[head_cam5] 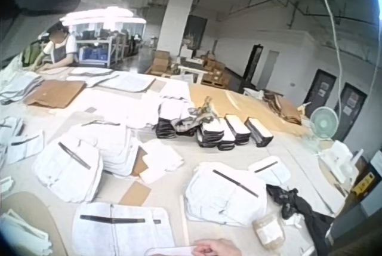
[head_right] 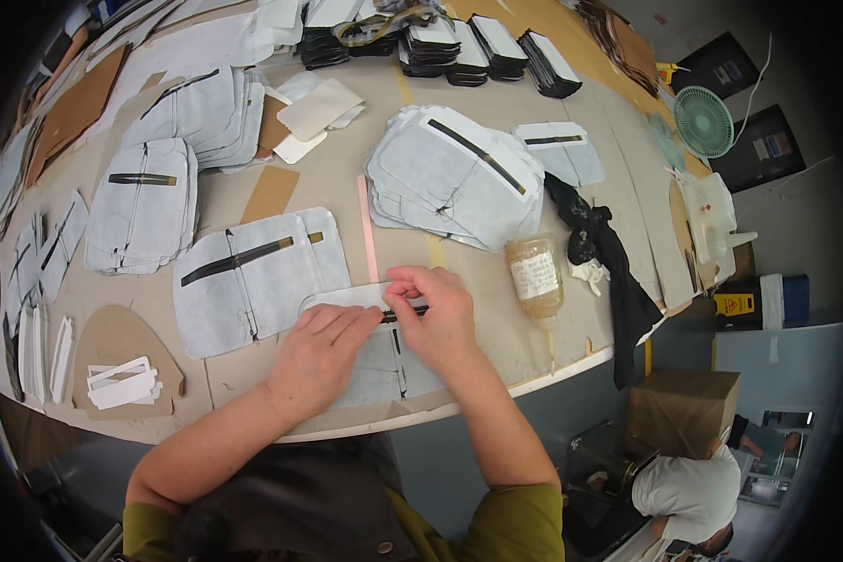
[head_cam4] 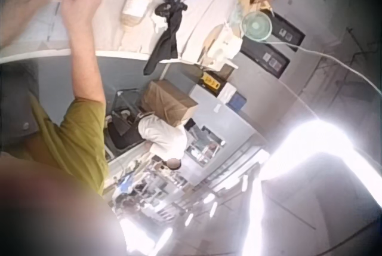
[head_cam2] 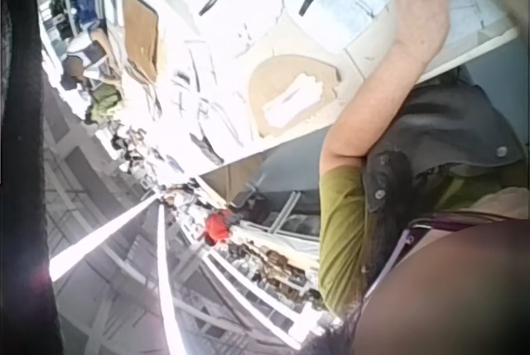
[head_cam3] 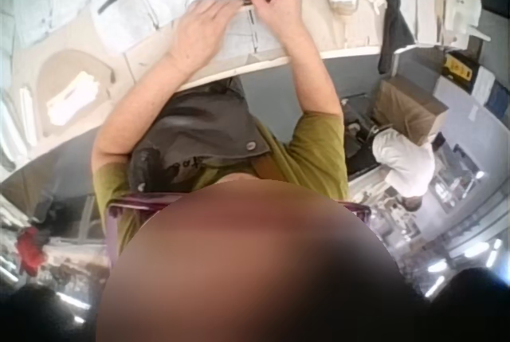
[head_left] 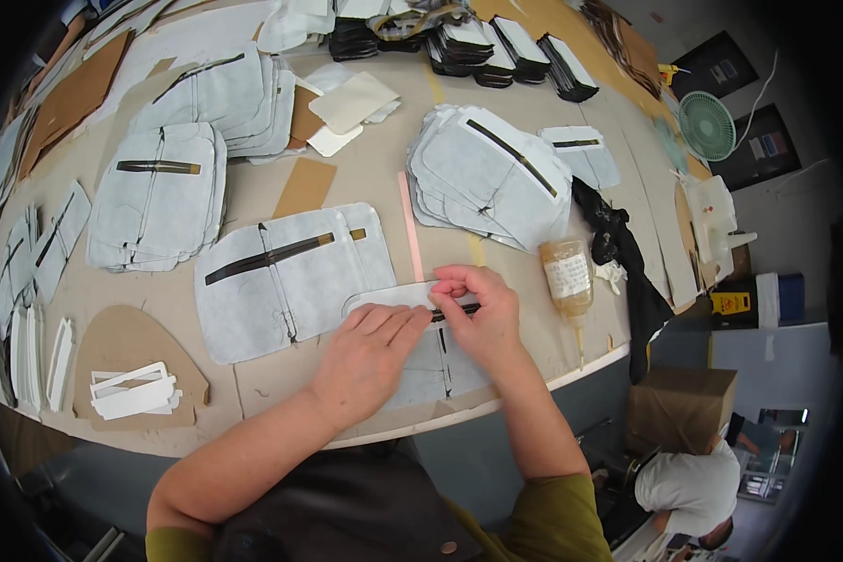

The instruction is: The recorder is gluing and attaching zipper components to small fabric pouch pieces in a workshop environment.

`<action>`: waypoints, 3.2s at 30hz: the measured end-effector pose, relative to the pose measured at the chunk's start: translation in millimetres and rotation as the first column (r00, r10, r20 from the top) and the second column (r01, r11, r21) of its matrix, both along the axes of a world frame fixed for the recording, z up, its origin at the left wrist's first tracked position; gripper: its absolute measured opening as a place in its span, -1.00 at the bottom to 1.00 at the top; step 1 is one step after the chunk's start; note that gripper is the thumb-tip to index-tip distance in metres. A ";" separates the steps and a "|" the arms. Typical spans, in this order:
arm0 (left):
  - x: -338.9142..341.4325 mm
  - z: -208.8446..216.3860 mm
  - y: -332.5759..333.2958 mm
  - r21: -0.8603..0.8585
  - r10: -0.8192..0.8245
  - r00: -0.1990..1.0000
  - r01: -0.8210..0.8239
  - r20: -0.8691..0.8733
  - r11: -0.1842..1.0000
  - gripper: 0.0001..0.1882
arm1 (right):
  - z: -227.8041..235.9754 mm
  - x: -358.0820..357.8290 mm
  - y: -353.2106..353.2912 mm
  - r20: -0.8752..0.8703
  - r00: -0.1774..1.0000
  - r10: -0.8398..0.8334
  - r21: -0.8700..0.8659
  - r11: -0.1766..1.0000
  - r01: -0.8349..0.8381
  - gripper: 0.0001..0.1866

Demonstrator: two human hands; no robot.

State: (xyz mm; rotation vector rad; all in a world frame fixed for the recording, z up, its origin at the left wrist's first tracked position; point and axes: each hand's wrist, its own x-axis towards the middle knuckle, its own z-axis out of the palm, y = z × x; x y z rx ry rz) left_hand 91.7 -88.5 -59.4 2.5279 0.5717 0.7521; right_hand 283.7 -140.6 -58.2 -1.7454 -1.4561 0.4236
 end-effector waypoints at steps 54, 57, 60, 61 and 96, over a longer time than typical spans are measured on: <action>-2.6 8.2 -1.5 -0.072 -0.001 1.000 0.000 -0.014 0.997 -0.57 | -5.7 24.9 -49.0 -0.144 0.970 -0.197 0.007 0.980 0.200 -0.50; -1.4 7.4 -0.1 -0.042 -0.008 1.000 0.007 -0.017 0.999 -0.53 | -7.2 26.3 -48.4 -0.147 0.967 -0.210 0.008 0.977 0.213 -0.53; -0.4 7.0 0.9 -0.029 -0.011 1.000 0.010 -0.011 1.000 -0.51 | -6.1 26.3 -47.6 -0.155 0.961 -0.228 -0.002 0.973 0.231 -0.55; -0.3 6.8 1.1 -0.032 -0.010 1.000 0.009 -0.018 0.999 -0.50 | -5.3 26.0 -47.2 -0.158 0.959 -0.236 -0.004 0.971 0.238 -0.56; -46.9 8.4 7.7 -0.219 0.216 0.974 -0.198 0.061 0.955 -0.46 | -4.3 -8.4 -10.6 -0.030 0.999 -0.033 0.076 0.996 0.035 -0.74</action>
